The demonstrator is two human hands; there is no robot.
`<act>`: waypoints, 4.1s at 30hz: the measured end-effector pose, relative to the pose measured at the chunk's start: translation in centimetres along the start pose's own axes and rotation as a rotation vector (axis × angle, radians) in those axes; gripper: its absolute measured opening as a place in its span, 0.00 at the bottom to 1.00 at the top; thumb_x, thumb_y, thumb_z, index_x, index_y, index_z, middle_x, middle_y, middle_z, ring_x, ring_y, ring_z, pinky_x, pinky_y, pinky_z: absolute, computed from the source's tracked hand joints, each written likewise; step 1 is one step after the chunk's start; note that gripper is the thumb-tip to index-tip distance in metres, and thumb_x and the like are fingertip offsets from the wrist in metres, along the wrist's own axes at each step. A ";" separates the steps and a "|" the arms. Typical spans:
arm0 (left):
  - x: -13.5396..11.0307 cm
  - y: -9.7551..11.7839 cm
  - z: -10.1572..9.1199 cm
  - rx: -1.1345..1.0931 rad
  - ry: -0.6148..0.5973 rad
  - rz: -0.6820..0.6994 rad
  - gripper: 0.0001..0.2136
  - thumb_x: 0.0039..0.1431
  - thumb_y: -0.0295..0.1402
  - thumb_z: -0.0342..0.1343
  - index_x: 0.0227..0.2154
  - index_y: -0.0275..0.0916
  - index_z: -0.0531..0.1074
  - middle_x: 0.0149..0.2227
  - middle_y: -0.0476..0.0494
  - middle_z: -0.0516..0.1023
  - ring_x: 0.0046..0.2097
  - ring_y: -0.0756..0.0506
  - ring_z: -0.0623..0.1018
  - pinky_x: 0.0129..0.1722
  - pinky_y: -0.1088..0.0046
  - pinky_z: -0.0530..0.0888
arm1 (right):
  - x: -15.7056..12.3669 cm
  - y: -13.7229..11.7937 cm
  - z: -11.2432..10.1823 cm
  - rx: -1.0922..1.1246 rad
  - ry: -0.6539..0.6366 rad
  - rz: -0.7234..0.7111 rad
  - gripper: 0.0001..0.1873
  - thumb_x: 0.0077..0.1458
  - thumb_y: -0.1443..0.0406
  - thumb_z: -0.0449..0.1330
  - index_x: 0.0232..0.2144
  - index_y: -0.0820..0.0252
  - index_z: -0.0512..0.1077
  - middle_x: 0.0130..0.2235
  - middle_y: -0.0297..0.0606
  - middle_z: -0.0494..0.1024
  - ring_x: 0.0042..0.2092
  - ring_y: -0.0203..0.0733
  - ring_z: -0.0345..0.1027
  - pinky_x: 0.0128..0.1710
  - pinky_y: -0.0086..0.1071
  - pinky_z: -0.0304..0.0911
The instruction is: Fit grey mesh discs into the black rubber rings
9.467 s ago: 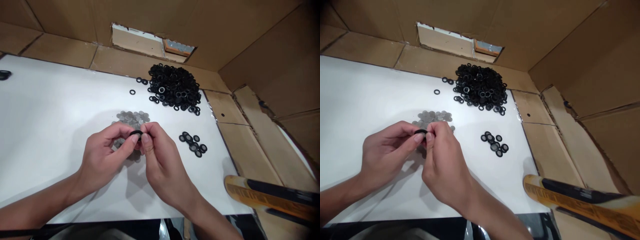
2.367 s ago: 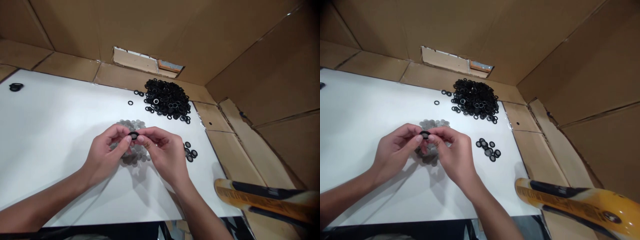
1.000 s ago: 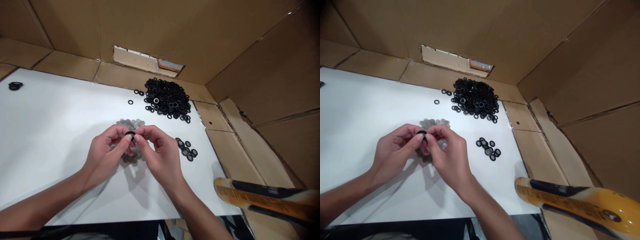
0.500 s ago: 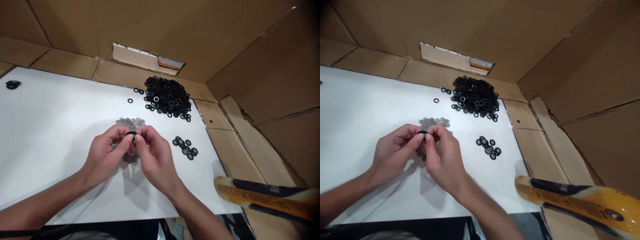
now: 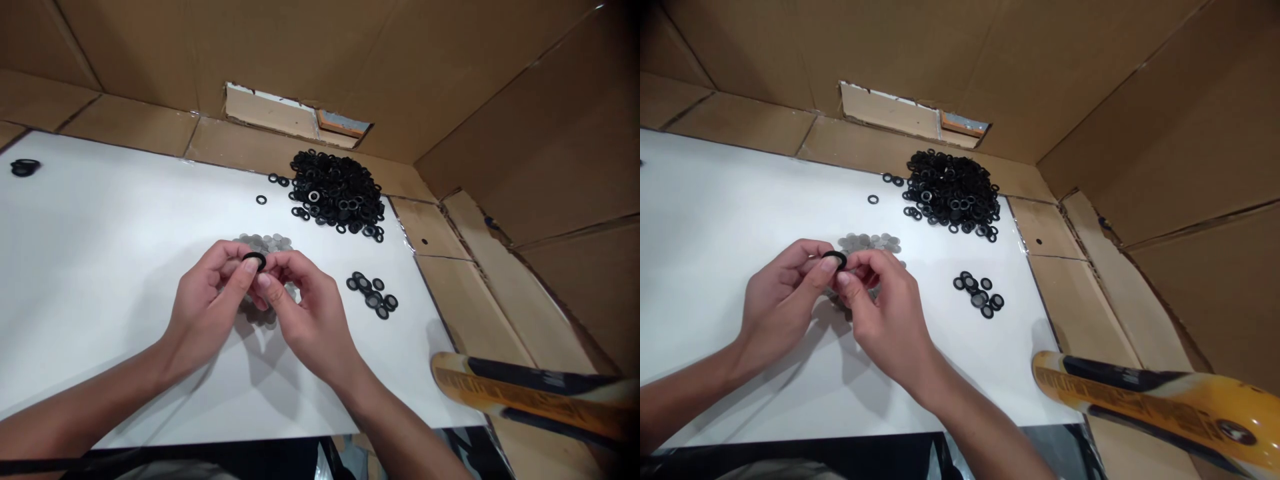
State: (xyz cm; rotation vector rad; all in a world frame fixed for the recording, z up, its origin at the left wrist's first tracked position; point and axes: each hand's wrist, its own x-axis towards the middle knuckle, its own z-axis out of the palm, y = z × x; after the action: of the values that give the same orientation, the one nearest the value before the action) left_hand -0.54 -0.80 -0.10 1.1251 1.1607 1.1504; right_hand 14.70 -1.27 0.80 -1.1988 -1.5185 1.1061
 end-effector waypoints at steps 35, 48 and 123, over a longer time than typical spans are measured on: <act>-0.2 -1.0 -0.9 0.223 -0.007 0.228 0.12 0.55 0.38 0.74 0.42 0.50 0.82 0.31 0.56 0.83 0.32 0.50 0.82 0.36 0.75 0.81 | 1.2 -0.7 -1.8 0.445 -0.084 0.360 0.20 0.52 0.51 0.74 0.25 0.60 0.78 0.26 0.31 0.75 0.30 0.34 0.64 0.35 0.29 0.60; -0.3 -0.8 -0.7 0.184 0.017 0.228 0.12 0.53 0.32 0.75 0.39 0.50 0.83 0.29 0.57 0.84 0.31 0.51 0.84 0.34 0.81 0.81 | 0.9 -0.9 -2.0 0.409 -0.099 0.333 0.20 0.54 0.50 0.73 0.24 0.59 0.78 0.25 0.31 0.76 0.30 0.34 0.65 0.32 0.30 0.59; -0.2 -0.4 -0.9 0.060 -0.235 0.126 0.06 0.74 0.33 0.54 0.39 0.44 0.72 0.30 0.54 0.78 0.32 0.51 0.79 0.36 0.76 0.78 | -0.4 -2.6 -1.2 0.018 0.035 0.112 0.07 0.65 0.65 0.63 0.32 0.57 0.74 0.30 0.32 0.79 0.32 0.37 0.74 0.31 0.30 0.69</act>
State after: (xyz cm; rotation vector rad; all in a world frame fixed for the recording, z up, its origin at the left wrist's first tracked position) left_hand -1.46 -0.97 -0.59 1.3569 0.9584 1.0510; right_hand 15.40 -1.85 3.58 -1.2971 -1.4264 1.1643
